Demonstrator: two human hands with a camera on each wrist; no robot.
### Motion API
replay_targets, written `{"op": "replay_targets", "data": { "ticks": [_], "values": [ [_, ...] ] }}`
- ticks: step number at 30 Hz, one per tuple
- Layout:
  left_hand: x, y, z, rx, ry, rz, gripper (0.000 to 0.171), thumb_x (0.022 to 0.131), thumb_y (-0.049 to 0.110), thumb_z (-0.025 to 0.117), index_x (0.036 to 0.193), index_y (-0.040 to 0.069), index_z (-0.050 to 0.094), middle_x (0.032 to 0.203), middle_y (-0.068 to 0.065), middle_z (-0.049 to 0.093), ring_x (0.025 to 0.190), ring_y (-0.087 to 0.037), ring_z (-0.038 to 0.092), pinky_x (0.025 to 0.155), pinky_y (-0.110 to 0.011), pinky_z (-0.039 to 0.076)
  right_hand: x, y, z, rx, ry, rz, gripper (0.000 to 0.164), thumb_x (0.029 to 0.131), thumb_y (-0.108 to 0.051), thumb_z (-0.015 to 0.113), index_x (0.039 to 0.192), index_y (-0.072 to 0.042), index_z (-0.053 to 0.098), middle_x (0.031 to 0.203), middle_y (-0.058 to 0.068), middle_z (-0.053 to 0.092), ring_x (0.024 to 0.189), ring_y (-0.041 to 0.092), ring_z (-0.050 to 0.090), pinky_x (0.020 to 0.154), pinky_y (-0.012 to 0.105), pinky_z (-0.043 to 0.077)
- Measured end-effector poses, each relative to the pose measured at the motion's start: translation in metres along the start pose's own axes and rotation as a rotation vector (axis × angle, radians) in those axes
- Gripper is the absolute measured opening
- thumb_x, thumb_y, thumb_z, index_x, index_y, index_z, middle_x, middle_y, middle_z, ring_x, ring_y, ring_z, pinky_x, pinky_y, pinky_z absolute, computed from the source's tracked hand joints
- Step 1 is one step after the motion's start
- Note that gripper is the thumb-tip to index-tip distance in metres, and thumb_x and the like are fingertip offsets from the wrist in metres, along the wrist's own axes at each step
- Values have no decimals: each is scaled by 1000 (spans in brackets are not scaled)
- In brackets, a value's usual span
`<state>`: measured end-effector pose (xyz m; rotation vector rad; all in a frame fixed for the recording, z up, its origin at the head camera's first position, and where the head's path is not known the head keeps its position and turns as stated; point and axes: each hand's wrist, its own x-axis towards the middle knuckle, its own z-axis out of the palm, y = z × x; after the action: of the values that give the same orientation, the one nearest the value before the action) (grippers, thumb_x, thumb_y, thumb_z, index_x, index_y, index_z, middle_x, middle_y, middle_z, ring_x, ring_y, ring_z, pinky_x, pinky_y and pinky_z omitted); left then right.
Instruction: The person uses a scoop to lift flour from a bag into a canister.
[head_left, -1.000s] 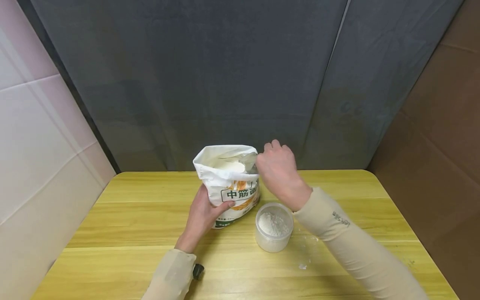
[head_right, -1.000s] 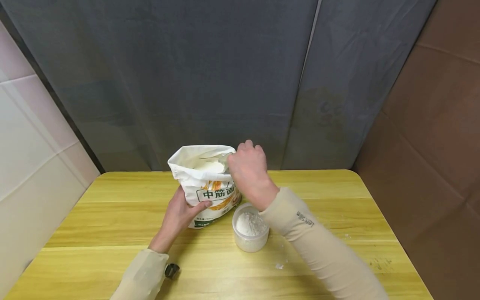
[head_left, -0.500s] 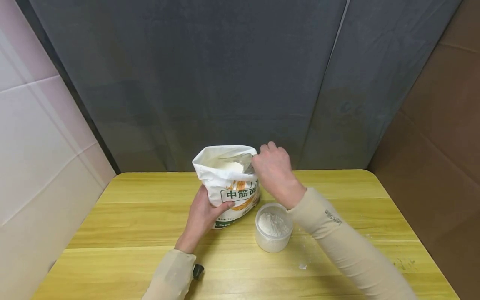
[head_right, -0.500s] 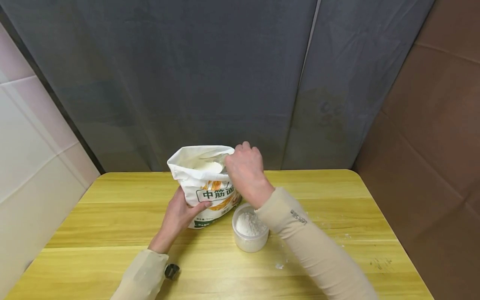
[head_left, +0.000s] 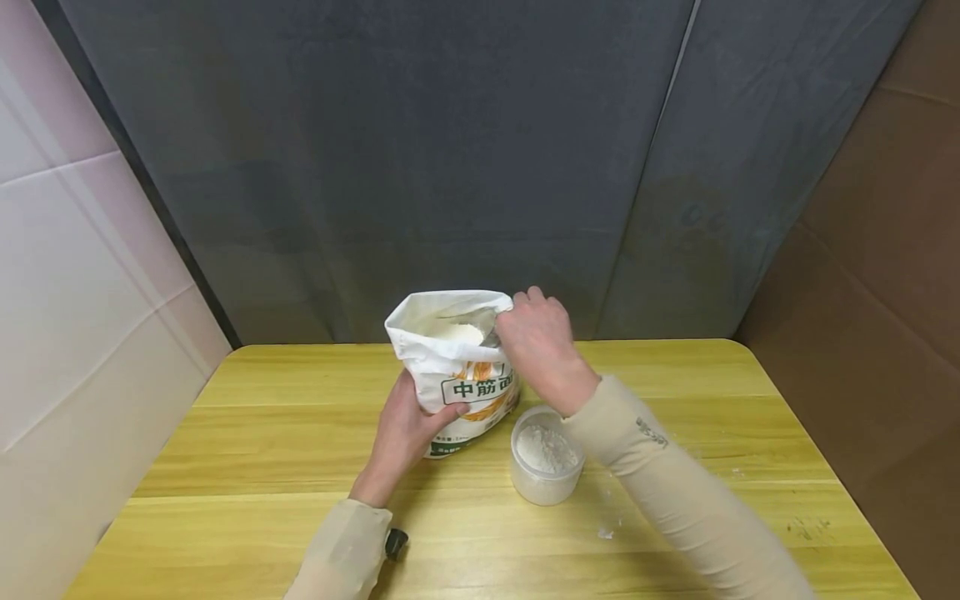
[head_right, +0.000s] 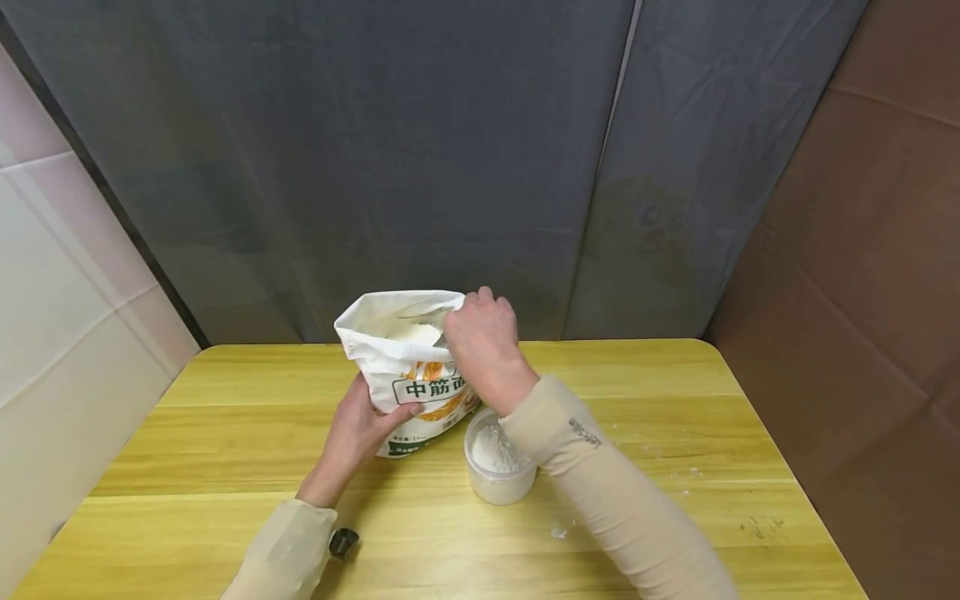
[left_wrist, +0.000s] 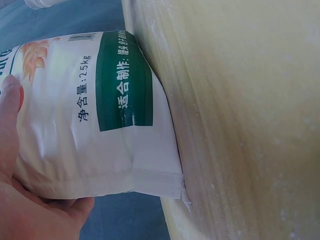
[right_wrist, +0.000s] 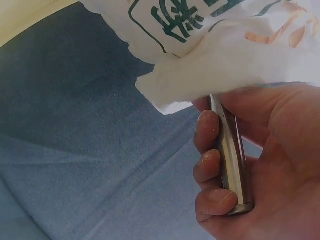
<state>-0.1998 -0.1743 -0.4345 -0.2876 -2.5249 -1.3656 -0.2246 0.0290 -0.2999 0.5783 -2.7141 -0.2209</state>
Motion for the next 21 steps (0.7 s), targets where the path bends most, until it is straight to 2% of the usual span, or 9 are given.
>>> {"op": "replay_targets", "data": {
  "ticks": [11, 21],
  "values": [
    [1, -1, 2, -2, 2, -1, 80, 76, 23, 94, 141, 10, 48, 130, -11, 62, 118, -31, 61, 104, -51, 48, 6, -2, 4, 32, -55, 19, 14, 93, -6, 69, 94, -14, 81, 93, 10, 66, 91, 27, 56, 75, 40, 53],
    [0, -3, 3, 6, 15, 6, 81, 75, 22, 95, 140, 7, 48, 129, -14, 62, 118, -33, 60, 104, -53, 48, 10, -6, 12, 59, -70, 13, 9, 93, -14, 75, 97, -18, 82, 93, 9, 67, 91, 26, 56, 73, 38, 53]
  ]
}}
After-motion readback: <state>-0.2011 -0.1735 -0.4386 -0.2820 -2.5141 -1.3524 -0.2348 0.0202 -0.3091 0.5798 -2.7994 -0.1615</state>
